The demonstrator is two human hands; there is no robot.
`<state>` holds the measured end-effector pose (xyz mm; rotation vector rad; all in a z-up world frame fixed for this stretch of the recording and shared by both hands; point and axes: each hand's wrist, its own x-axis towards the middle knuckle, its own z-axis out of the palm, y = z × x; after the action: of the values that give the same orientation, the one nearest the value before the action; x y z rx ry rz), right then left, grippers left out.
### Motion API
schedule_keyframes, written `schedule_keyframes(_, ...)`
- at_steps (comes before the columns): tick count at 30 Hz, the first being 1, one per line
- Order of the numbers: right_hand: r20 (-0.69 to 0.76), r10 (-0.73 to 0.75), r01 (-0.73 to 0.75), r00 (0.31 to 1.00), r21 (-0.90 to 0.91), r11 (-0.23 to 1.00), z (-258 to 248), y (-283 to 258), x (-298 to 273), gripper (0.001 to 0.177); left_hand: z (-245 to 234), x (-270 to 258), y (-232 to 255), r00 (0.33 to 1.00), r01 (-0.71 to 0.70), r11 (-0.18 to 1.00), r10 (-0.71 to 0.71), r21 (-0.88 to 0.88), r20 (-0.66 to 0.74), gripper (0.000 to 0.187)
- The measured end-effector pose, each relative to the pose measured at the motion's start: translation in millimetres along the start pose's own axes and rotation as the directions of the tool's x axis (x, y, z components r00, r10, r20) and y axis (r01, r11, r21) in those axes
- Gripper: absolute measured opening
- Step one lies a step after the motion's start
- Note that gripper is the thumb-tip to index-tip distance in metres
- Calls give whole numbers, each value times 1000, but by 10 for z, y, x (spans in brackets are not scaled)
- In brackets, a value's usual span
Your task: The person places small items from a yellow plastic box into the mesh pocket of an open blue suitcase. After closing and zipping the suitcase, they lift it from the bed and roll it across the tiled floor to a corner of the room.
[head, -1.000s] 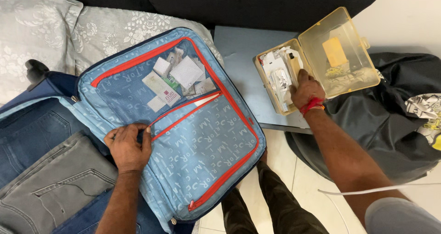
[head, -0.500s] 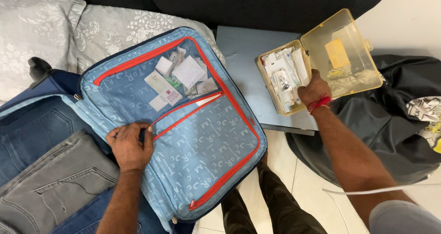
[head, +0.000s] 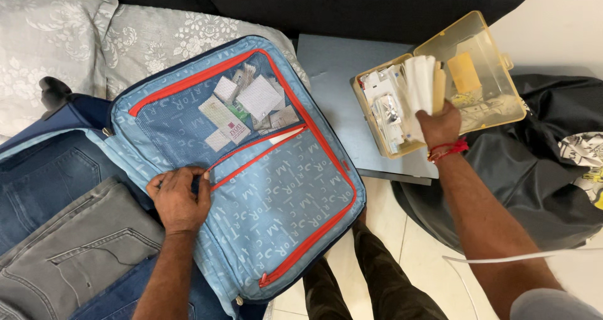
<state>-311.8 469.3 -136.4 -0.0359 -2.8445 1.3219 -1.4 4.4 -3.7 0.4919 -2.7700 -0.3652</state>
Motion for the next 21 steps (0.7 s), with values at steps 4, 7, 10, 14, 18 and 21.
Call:
schedule_keyframes(4,141,-44,41,989,24,999,155,53,-23,36,2,-10,5,1000,-12,1000,12,8,-9,11)
schedule_keyframes(7,145,-78,103,986,-172,980,342,70,-13,38,5,-9,8,1000,-8,1000,8,11,-4,11)
schedule_keyframes(10,97,-259,276,961,-253,927,445,75,-1,46,9,-8,11,1000,-15,1000,16,18,-14,11)
schedule_keyframes(14,122,-162,188,979,-244,951,414,-28,-60,49,7,-10,12,1000,6,1000,-6,8,0,11)
schedule_keyframes(18,168,-14,52,986,-222,974,367,-193,-97,53,8,-1,9,1000,-2,1000,2,6,-3,10)
schedule_keyframes(21,232,19,33,973,-218,975,367,-259,-100,55,14,-3,7,1000,2,1000,-2,7,0,11)
